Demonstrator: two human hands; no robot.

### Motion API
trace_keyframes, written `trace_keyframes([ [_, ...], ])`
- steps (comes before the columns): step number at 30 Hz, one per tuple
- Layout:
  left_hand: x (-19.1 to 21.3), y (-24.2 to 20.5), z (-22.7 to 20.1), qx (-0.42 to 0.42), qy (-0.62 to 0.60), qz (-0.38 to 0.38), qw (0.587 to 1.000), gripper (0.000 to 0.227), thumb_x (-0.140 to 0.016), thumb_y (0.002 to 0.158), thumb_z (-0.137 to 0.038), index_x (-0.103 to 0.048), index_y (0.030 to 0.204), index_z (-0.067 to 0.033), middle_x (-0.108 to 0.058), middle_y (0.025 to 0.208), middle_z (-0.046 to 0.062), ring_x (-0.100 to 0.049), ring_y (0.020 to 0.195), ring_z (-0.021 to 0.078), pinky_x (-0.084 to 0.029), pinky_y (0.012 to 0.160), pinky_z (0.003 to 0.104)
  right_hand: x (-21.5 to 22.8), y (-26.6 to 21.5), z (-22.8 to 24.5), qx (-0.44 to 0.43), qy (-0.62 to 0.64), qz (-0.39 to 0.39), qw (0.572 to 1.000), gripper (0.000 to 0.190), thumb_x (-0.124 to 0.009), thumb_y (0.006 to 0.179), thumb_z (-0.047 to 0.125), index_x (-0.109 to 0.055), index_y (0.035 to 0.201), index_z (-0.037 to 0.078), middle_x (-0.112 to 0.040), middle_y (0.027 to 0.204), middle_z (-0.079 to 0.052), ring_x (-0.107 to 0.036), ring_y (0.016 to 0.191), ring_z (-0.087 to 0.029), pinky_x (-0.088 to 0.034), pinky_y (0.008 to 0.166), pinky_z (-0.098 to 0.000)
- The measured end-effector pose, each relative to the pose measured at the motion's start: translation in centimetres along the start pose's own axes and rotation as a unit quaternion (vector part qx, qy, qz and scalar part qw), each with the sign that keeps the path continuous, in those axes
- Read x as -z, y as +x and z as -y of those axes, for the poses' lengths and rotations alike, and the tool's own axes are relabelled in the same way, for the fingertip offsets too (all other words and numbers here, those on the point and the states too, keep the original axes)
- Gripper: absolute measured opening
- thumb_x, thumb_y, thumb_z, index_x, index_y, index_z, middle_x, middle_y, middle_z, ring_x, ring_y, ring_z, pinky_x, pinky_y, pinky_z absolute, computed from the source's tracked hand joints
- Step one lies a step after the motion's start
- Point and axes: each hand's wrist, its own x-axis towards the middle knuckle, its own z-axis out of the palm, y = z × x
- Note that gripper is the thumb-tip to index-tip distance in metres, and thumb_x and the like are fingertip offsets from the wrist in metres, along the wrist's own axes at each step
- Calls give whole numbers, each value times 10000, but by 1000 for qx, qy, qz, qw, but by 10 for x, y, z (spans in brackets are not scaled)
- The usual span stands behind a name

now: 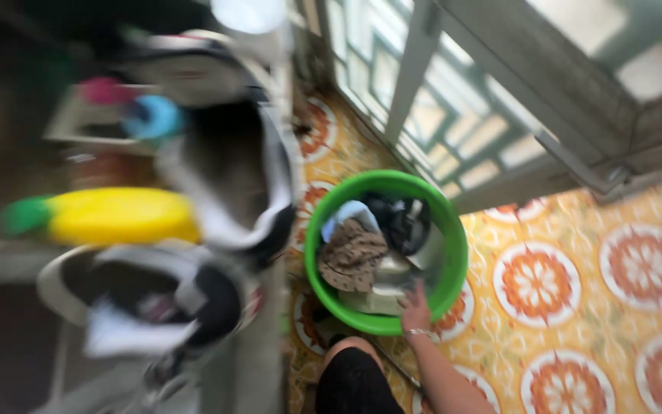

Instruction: Cleaning various items including a baseball cap and sneakers using water, soap, and brushes in a sink.

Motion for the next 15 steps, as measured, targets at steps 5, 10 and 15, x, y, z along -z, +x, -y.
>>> trace_keyframes([
  [5,208,39,-78,90,5,-69,994,1553,-913,273,-698,-273,1560,-111,-526,1163,270,-569,971,426,-496,874,560,74,10,44,186,-172,-46,966,897,-681,730,122,-416,1585,175,-339,1602,-326,-317,1487,-439,-278,1210,-446],
  [10,322,34,-121,177,-125,141,966,1320,-878,639,-455,-74,1634,-127,-412,1329,221,-444,1192,410,-318,1030,551,157,14,76,-11,-77,-101,992,814,-782,805,332,-497,1485,-13,-513,1488,-292,-483,1388,-421,-382,1145,-481],
  [15,343,15,-112,161,-165,133,964,1243,-849,710,-485,-87,1592,-54,-389,1345,253,-426,1238,424,-310,1064,540,195,-73,174,186,-111,-95,972,584,-766,893,293,-629,1382,4,-630,1358,-267,-586,1270,-402,-453,1078,-481],
])
